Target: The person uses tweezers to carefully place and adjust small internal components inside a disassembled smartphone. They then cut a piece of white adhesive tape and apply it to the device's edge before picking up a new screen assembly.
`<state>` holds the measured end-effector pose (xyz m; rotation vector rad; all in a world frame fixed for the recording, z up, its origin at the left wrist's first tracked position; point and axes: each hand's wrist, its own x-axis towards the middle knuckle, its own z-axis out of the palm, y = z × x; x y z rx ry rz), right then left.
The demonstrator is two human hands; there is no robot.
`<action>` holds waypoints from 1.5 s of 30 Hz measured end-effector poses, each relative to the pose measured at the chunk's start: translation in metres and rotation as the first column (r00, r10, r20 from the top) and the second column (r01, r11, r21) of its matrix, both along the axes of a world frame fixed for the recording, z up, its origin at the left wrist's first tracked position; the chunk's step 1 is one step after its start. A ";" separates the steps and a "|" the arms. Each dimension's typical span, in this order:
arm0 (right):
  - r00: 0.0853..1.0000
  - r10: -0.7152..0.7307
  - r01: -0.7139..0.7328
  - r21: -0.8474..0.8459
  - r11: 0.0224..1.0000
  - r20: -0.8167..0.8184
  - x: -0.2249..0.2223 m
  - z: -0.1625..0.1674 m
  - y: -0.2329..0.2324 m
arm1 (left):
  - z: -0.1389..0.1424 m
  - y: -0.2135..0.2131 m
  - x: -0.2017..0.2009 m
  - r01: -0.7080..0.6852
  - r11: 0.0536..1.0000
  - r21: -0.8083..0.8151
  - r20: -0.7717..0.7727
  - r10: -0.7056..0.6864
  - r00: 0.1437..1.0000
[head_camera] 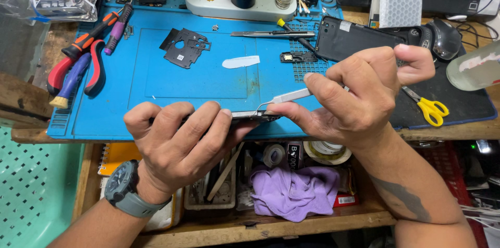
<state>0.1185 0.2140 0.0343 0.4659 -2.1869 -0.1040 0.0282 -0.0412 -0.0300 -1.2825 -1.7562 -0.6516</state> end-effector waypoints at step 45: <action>0.999 -0.041 0.044 0.129 0.991 -0.025 0.012 -0.001 0.004 | 0.003 -0.004 0.012 -0.101 0.988 -0.115 0.010 0.103 0.995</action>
